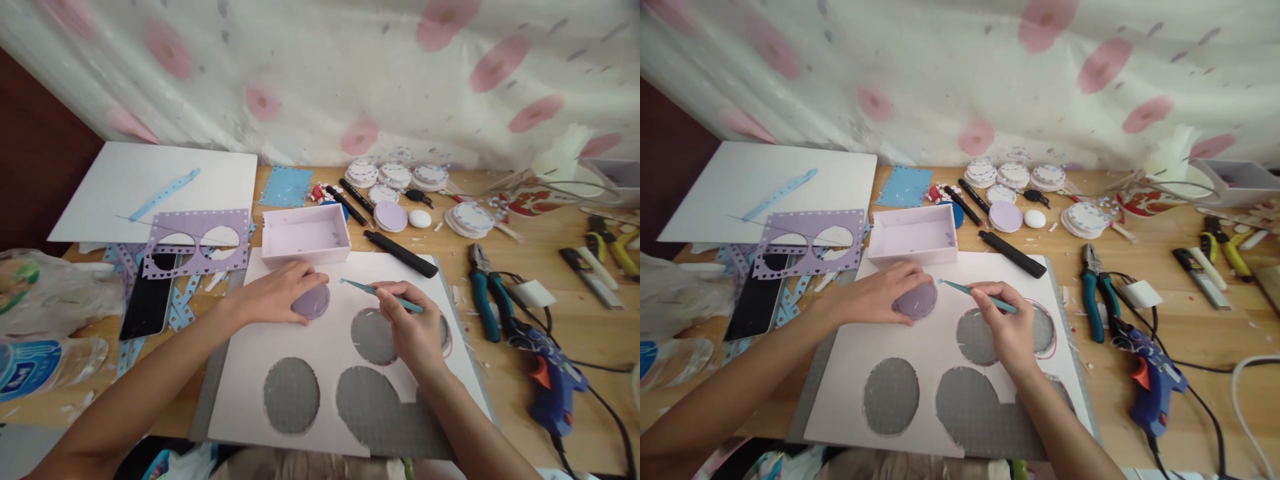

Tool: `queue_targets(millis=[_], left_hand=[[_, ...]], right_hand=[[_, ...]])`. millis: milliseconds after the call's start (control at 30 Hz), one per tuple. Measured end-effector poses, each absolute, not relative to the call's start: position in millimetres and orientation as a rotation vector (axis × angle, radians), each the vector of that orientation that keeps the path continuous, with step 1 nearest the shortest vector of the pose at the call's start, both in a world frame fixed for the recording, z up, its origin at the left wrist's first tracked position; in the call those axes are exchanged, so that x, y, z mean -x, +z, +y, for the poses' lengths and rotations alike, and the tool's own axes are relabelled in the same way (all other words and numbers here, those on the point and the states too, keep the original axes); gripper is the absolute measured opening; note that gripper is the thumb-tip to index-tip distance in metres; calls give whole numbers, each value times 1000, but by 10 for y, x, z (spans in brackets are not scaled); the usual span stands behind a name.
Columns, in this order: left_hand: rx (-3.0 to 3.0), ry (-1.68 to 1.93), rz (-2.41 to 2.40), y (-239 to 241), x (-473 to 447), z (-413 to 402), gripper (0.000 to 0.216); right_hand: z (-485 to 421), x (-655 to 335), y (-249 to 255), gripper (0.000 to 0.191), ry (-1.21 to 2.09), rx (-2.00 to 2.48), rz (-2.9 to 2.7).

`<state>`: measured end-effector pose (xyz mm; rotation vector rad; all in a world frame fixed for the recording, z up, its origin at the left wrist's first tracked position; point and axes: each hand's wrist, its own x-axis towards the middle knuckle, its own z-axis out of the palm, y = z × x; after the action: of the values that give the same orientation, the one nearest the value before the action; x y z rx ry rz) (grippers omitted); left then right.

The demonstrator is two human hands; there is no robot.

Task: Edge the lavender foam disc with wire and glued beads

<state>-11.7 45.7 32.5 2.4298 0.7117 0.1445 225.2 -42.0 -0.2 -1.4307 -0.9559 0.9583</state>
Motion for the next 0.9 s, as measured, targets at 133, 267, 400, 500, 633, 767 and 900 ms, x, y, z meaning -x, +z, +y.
queue_targets(millis=[133, 267, 400, 500, 633, 767, 900], left_hand=[[-2333, 200, 691, 338, 227, 486, 89], [-2288, 445, 814, 440, 326, 324, 89], [-1821, 961, 1208, 559, 206, -127, 25], [-1356, 749, 1189, 593, -14, -463, 41], [-1140, 754, 1125, 552, -243, -679, 43], [-1115, 818, 1170, 458, -255, -724, 39], [-1218, 835, 1189, 322, -99, -681, 38]], right_hand=[[-447, -2237, -6, 21, 945, 1395, -949], [-463, -2227, 38, 16, 814, 1382, -1048], [-514, -2177, 118, 2, 484, 1224, -1320], [-612, -2108, 145, 17, 207, 1072, -1638], [-766, -1983, 138, 15, -150, 786, -2033], [-895, -1869, 200, 15, -207, 790, -2168], [-1125, -2052, 275, 32, 55, 1034, -2239]])
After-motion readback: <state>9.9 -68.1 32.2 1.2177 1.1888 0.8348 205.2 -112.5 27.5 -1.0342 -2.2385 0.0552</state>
